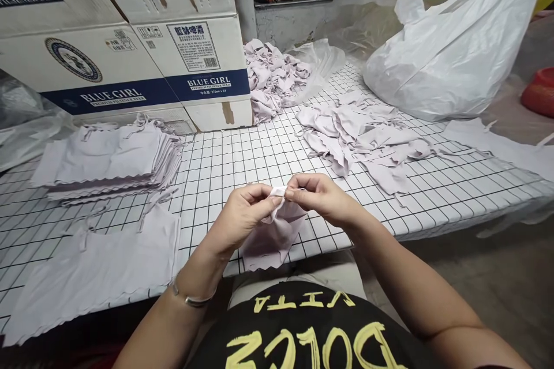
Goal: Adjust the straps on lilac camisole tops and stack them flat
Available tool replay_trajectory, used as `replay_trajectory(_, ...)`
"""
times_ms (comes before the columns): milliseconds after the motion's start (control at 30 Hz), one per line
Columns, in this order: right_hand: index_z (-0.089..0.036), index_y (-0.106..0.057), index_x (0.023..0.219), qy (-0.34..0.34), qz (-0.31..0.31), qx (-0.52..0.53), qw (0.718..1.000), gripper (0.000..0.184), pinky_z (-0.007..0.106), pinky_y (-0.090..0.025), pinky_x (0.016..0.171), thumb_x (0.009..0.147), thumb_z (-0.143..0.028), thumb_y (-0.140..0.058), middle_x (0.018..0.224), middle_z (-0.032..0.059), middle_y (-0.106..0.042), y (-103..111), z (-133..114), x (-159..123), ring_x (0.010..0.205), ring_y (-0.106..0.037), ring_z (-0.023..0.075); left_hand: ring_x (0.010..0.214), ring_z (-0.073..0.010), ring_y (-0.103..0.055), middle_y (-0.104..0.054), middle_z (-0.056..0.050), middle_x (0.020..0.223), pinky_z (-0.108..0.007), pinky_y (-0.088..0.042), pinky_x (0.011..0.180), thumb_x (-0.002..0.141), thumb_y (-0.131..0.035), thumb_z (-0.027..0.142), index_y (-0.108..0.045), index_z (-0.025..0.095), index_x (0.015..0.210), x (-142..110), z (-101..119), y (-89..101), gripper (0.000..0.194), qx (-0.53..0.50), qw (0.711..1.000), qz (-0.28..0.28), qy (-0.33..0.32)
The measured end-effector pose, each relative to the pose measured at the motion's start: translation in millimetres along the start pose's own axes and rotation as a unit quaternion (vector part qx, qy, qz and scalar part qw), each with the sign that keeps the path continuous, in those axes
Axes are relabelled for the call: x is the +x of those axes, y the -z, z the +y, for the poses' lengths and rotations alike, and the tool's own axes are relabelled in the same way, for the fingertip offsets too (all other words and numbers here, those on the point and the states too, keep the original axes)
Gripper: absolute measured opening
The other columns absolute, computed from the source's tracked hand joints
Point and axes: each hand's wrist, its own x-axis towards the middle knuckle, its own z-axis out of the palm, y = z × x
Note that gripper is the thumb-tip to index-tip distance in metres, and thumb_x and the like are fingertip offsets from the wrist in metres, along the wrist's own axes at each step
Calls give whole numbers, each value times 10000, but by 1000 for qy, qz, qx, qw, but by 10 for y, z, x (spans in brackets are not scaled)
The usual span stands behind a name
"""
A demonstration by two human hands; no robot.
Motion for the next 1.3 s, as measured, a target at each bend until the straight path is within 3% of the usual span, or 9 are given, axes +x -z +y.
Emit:
replay_trajectory(167, -136, -605, 730, 8, -4, 16, 1000, 317, 209, -285, 510, 805, -411, -745, 644, -13, -488, -8, 4, -7, 564, -400, 102, 547, -68, -461, -534, 5, 623, -184, -358, 509, 811, -697, 356, -681, 133, 808, 30, -48, 43, 224, -62, 998, 10, 33)
replay_trajectory(667, -134, -613, 746, 23, -24, 62, 998, 247, 202, -321, 528, 862, -329, -711, 636, -21, -491, -97, 5, -64, 558, -409, 91, 451, -43, -389, -469, 42, 496, -165, -308, 454, 758, -744, 392, -613, 126, 656, 39, -37, -112, 314, -71, 992, 103, 12)
replay_trajectory(1033, -139, -620, 738, -2, -38, 112, 993, 269, 200, -313, 511, 844, -356, -738, 610, -27, -484, -112, 63, -34, 528, -395, 87, 449, -37, -360, -440, 50, 486, -158, -298, 440, 762, -742, 387, -592, 128, 614, 9, -11, -149, 334, -89, 992, 91, 9)
replay_trajectory(1300, -128, -584, 700, -12, -66, 123, 990, 306, 200, -192, 476, 842, -349, -742, 573, -40, -426, -99, 47, -30, 503, -307, 74, 494, -57, -409, -520, 18, 556, -179, -316, 466, 779, -724, 406, -614, 127, 673, 2, -33, -120, 318, -71, 995, 74, 11)
